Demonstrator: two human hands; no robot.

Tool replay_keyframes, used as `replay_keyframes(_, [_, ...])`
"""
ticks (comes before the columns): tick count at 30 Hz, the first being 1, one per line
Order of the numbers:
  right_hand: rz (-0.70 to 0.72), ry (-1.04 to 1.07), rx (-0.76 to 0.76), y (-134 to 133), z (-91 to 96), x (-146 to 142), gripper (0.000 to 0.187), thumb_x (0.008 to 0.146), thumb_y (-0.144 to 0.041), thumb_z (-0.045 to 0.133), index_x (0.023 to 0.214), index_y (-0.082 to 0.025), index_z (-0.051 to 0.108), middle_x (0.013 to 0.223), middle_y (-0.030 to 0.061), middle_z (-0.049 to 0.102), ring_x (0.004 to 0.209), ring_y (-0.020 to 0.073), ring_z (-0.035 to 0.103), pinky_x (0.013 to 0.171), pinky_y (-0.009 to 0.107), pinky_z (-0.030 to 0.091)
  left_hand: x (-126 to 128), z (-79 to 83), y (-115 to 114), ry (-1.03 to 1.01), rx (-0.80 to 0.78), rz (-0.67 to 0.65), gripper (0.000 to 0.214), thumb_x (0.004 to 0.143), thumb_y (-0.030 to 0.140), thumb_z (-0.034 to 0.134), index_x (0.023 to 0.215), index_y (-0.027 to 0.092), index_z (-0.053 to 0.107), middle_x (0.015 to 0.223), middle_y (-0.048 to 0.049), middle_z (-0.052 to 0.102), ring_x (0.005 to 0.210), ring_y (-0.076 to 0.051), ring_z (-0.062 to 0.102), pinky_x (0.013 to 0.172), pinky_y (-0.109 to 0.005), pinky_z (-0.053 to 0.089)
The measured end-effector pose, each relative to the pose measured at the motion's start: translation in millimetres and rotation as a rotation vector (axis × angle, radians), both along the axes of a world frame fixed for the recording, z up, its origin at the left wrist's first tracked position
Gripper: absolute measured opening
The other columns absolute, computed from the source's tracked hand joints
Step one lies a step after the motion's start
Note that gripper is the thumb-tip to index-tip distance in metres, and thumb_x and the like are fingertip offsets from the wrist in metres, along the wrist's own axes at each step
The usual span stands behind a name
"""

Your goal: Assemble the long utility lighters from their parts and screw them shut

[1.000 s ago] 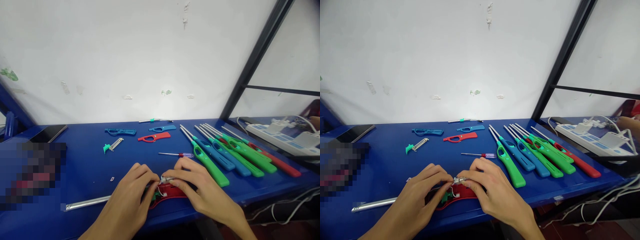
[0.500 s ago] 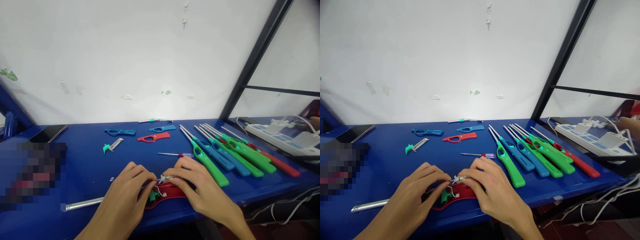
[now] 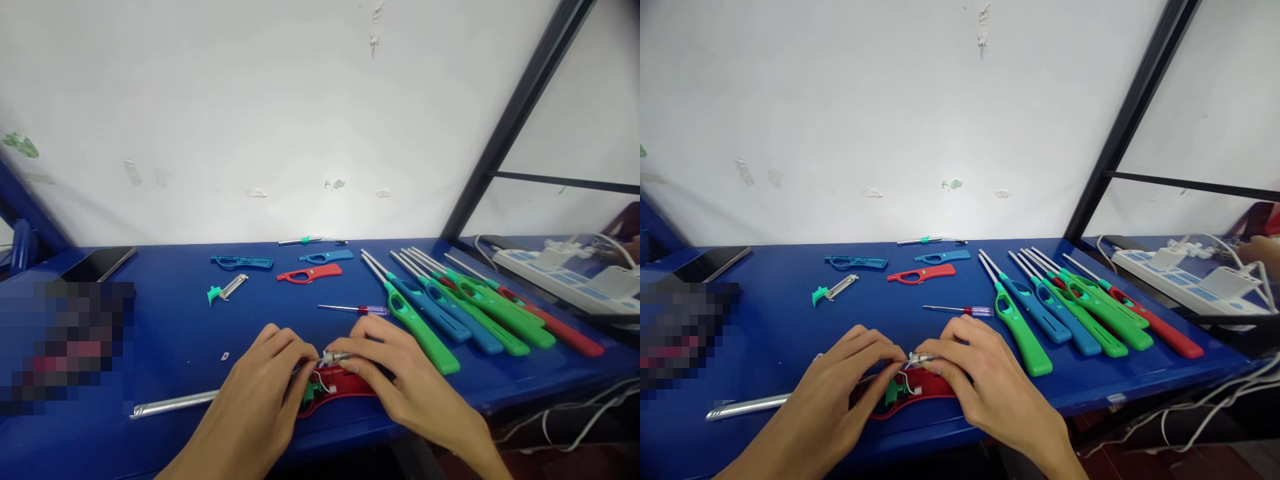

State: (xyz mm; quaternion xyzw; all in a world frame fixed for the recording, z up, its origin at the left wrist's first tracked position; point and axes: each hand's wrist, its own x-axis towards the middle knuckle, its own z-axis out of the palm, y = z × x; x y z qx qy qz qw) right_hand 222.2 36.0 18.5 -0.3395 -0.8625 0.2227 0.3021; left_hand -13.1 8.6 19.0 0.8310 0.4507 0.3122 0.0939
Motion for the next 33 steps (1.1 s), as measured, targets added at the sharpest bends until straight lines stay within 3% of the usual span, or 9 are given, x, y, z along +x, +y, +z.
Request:
replay_keyframes(10, [0.012,0.008,-0.007,0.1,0.4,0.6,0.029,0.113,-0.022,0.051,0.126,-0.030,0.075,0.103,0.0031,0.067,0.097,0.0210,0.062,0.089,0.035,0.048,1.3,1.5,-1.5,0.009,0.015,0.019,0.026,0.107,0.014,0.046,0.093,0.026,0.065,0.090,0.0024,0.072,0.082,-0.018,0.065,0.091,-0.035,0.052])
replay_keyframes(17, [-0.008,-0.007,0.005,-2.2,0.6,-1.1,0.028,0.112,-0.021,0.052,0.122,-0.029,0.076,0.103,0.0023,0.067,0.098,0.0203,0.062,0.090,0.035,0.047,1.0,1.7,-0.3,0.054,0.019,0.005,0.029,0.107,0.015,0.045,0.093,0.026,0.067,0.092,0.0018,0.074,0.082,-0.019,0.067,0.085,-0.034,0.055])
replay_keyframes(21, [-0.044,-0.038,0.040,-1.9,-0.2,-3.1,0.027,0.112,-0.022,0.054,0.124,-0.031,0.076,0.099,0.0009,0.069,0.096,0.0207,0.062,0.096,0.039,0.045,-9.0,-1.3,-5.5,0.106,0.075,0.028,0.028,0.106,0.021,0.049,0.123,0.029,0.070,0.113,-0.0030,0.078,0.102,-0.024,0.073,0.092,-0.040,0.059])
replay_keyframes(24, [-0.087,-0.029,0.076,-1.2,-2.0,-2.0,0.025,0.111,-0.025,0.056,0.127,-0.030,0.075,0.101,0.0012,0.072,0.099,0.0217,0.064,0.103,0.042,0.043,-19.8,-4.4,-12.7,0.206,0.149,0.101,0.043,0.099,0.034,0.064,0.141,0.026,0.065,0.134,-0.0114,0.074,0.119,-0.036,0.072,0.095,-0.051,0.062])
replay_keyframes(26, [-0.098,-0.019,0.086,-1.6,-2.5,0.2,0.022,0.110,-0.026,0.057,0.124,-0.029,0.075,0.104,0.0008,0.075,0.101,0.0220,0.065,0.104,0.042,0.042,-23.8,-4.6,-16.0,0.261,0.102,0.117,0.050,0.092,0.038,0.075,0.140,0.025,0.068,0.135,-0.0129,0.073,0.118,-0.039,0.073,0.092,-0.054,0.063])
replay_keyframes(28, [-0.096,-0.016,0.084,-2.5,-2.2,2.6,0.019,0.110,-0.025,0.059,0.116,-0.029,0.076,0.103,-0.0004,0.076,0.100,0.0215,0.065,0.103,0.042,0.042,-23.5,-2.8,-17.2,0.290,-0.011,0.099,0.043,0.088,0.033,0.080,0.130,0.029,0.073,0.126,-0.0089,0.076,0.108,-0.036,0.076,0.088,-0.050,0.065])
replay_keyframes(33, [-0.103,-0.009,0.055,-4.3,-1.4,6.0,0.019,0.110,-0.025,0.059,0.108,-0.029,0.077,0.103,0.0000,0.076,0.098,0.0214,0.065,0.098,0.039,0.045,-12.6,4.9,-15.7,0.367,-0.163,0.090,0.024,0.094,0.028,0.074,0.117,0.032,0.077,0.114,-0.0054,0.074,0.097,-0.031,0.074,0.086,-0.051,0.062])
